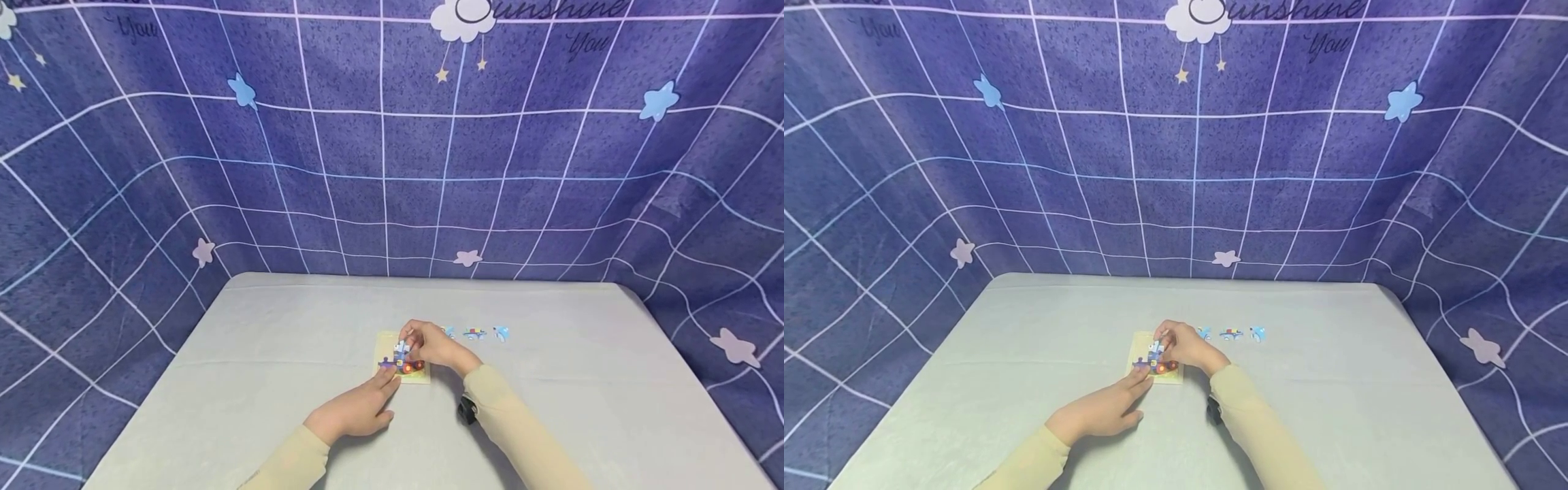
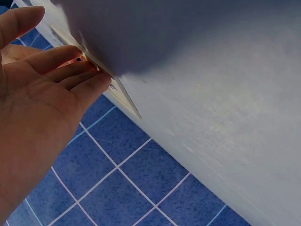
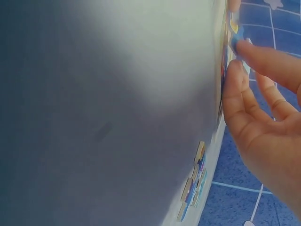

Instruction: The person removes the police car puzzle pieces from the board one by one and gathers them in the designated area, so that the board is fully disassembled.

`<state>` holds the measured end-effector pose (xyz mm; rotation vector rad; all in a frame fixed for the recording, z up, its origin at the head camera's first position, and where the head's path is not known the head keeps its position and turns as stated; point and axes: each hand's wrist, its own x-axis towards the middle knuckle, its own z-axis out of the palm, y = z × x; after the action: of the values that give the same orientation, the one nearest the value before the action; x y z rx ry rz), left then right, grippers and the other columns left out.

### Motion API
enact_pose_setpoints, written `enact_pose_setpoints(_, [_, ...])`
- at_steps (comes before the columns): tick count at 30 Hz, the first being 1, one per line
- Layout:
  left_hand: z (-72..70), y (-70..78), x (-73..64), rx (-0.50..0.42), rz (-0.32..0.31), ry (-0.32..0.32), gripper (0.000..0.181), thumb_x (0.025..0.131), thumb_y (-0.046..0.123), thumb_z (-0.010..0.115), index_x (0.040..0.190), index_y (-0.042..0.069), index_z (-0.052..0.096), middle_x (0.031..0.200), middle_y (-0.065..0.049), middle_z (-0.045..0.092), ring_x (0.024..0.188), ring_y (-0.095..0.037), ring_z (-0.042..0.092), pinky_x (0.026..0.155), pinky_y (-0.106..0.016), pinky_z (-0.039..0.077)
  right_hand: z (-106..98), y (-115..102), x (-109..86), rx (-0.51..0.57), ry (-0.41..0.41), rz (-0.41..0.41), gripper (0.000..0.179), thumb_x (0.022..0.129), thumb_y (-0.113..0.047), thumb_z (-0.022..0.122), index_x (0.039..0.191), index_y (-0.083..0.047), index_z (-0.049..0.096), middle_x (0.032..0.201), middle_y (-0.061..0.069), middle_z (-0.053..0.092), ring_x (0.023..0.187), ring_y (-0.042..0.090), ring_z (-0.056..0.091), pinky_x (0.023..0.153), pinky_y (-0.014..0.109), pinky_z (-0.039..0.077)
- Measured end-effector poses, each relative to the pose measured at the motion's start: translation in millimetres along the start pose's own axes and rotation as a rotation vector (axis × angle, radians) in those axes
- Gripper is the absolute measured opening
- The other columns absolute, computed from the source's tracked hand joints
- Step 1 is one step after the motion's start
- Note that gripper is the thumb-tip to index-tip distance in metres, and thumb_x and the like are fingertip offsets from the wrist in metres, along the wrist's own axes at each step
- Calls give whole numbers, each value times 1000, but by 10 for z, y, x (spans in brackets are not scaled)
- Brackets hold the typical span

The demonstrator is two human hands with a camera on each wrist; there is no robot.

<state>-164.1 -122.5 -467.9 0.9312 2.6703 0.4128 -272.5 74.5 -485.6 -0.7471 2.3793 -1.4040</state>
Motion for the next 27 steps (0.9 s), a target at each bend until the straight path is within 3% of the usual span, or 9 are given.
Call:
enact_pose_setpoints(13, [-18, 4, -3, 10, 12, 8, 60, 93, 20, 58, 141, -9, 39, 152, -26, 28, 141, -37, 27, 114, -46, 27, -53, -25, -44, 43, 13, -22, 35, 77, 11, 70, 108, 0, 60, 89, 16, 62, 72, 14, 59, 65, 25, 53])
enact_pose_setpoints(20, [-8, -4, 18, 21, 4, 7, 59, 94, 20, 58, 142, -8, 39, 152, -25, 29, 141, -36, 28, 114, -44, 27, -315, 39, -151, 122, 30, 6, 36, 80, 9, 68, 115, 4, 59, 90, 16, 63, 73, 16, 63, 66, 37, 59])
enact_pose_setpoints(27, [-12, 7, 28, 27, -1, 2, 59, 94, 21, 57, 142, -7, 39, 152, -24, 29, 141, -36, 27, 115, -44, 27, -630, 142, -364, 114, 87, 9, 40, 80, 8, 68, 118, 8, 58, 92, 20, 63, 77, 18, 62, 69, 29, 57])
